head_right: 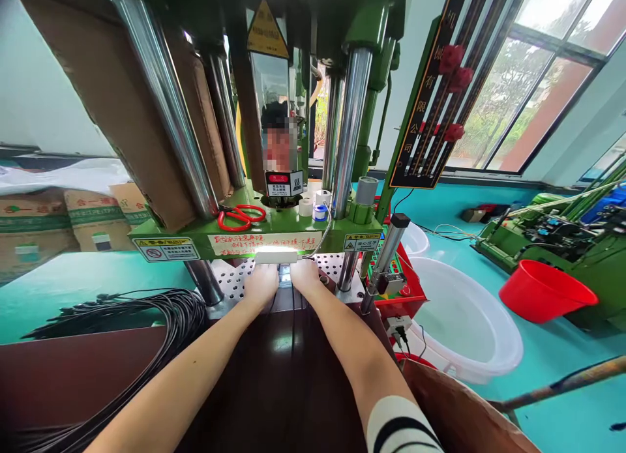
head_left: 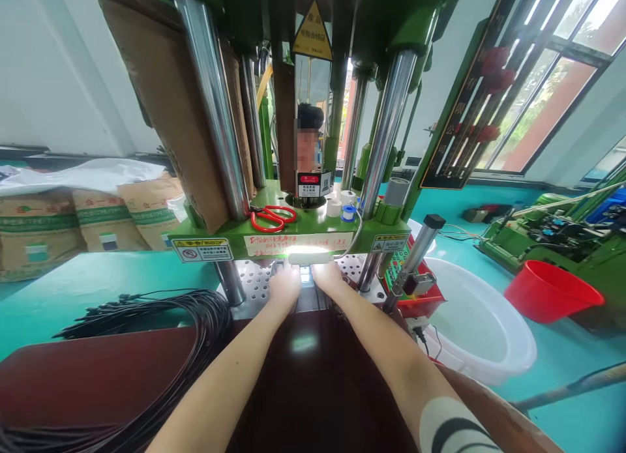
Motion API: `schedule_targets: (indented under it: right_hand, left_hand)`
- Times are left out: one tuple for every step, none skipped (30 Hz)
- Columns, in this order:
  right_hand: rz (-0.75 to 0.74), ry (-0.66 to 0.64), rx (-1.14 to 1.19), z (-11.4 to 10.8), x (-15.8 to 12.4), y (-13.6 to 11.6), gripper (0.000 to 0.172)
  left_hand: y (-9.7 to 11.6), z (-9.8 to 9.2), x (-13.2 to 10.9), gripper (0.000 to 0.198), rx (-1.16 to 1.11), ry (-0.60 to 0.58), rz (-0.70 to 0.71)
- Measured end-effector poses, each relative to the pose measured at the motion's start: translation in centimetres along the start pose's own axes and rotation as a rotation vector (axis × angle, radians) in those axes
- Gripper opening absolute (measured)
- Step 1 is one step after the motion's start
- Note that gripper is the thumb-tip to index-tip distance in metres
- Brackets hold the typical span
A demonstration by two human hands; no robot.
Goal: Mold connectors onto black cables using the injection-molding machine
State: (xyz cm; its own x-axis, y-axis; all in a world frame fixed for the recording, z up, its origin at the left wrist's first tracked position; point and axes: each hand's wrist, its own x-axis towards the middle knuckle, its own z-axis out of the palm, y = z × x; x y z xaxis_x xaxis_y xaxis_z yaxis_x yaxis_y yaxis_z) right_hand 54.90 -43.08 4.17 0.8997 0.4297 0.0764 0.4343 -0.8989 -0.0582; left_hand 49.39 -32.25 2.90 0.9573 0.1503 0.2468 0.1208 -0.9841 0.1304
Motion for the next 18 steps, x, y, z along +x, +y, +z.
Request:
schedule_targets:
  right_hand:
    - [-0.014, 0.008, 0.006, 0.1, 0.0, -0.2, 0.024]
    - [-0.03, 0.015, 0.012, 0.1, 0.1, -0.4, 0.024]
    - [-0.045, 0.022, 0.019, 0.2, 0.1, -0.6, 0.024]
    - [-0.056, 0.028, 0.026, 0.4, 0.2, -0.8, 0.025]
    - [-0.062, 0.033, 0.032, 0.5, 0.3, -1.0, 0.025]
    - [-0.064, 0.037, 0.038, 0.7, 0.3, -1.2, 0.026]
    - [-0.063, 0.041, 0.042, 0.9, 0.4, -1.3, 0.026]
    - [-0.058, 0.044, 0.046, 1.0, 0.5, -1.4, 0.026]
    - [-0.052, 0.046, 0.049, 1.1, 0.5, -1.5, 0.026]
    - [-0.047, 0.049, 0.05, 1.2, 0.6, -1.5, 0.026]
    - [-0.042, 0.052, 0.05, 1.2, 0.6, -1.5, 0.026]
    - [-0.039, 0.054, 0.048, 1.2, 0.7, -1.5, 0.026]
    - [-0.037, 0.056, 0.046, 1.0, 0.7, -1.5, 0.025]
    - [-0.035, 0.058, 0.042, 0.8, 0.7, -1.4, 0.025]
    - [-0.034, 0.06, 0.038, 0.6, 0.7, -1.5, 0.024]
    - [-0.033, 0.063, 0.033, 0.3, 0.8, -1.5, 0.023]
    - [-0.034, 0.067, 0.026, 0.0, 0.8, -1.6, 0.022]
    - [-0.035, 0.073, 0.019, -0.3, 0.8, -1.9, 0.022]
  left_hand:
    - [0.3, -0.2, -0.2, 0.033, -0.006, 0.014, 0.018]
    - [0.5, -0.3, -0.4, 0.032, -0.012, 0.021, 0.034]
    - [0.8, -0.3, -0.6, 0.032, -0.02, 0.022, 0.047]
    - [0.9, -0.3, -0.8, 0.031, -0.028, 0.017, 0.056]
    - [1.1, -0.3, -0.9, 0.031, -0.037, 0.01, 0.059]
    - [1.2, -0.2, -0.9, 0.03, -0.047, 0.001, 0.057]
    - [1.2, -0.1, -0.8, 0.03, -0.058, -0.008, 0.052]
    - [1.1, 0.0, -0.8, 0.029, -0.071, -0.016, 0.044]
    - [1.1, 0.1, -0.6, 0.029, -0.086, -0.023, 0.034]
    - [1.0, 0.2, -0.5, 0.029, -0.102, -0.028, 0.019]
    - [0.9, 0.2, -0.4, 0.029, -0.12, -0.031, 0.002]
    - [0.8, 0.2, -0.4, 0.03, -0.139, -0.033, -0.017]
    - [0.8, 0.2, -0.3, 0.031, -0.16, -0.033, -0.036]
    - [0.7, 0.2, -0.3, 0.032, -0.182, -0.03, -0.054]
    - [0.7, 0.1, -0.3, 0.032, -0.205, -0.025, -0.072]
    - [0.7, 0.0, -0.3, 0.032, -0.229, -0.018, -0.09]
    - [0.6, 0.0, -0.3, 0.032, -0.254, -0.012, -0.108]
    - [0.5, -0.1, -0.3, 0.031, -0.281, -0.006, -0.126]
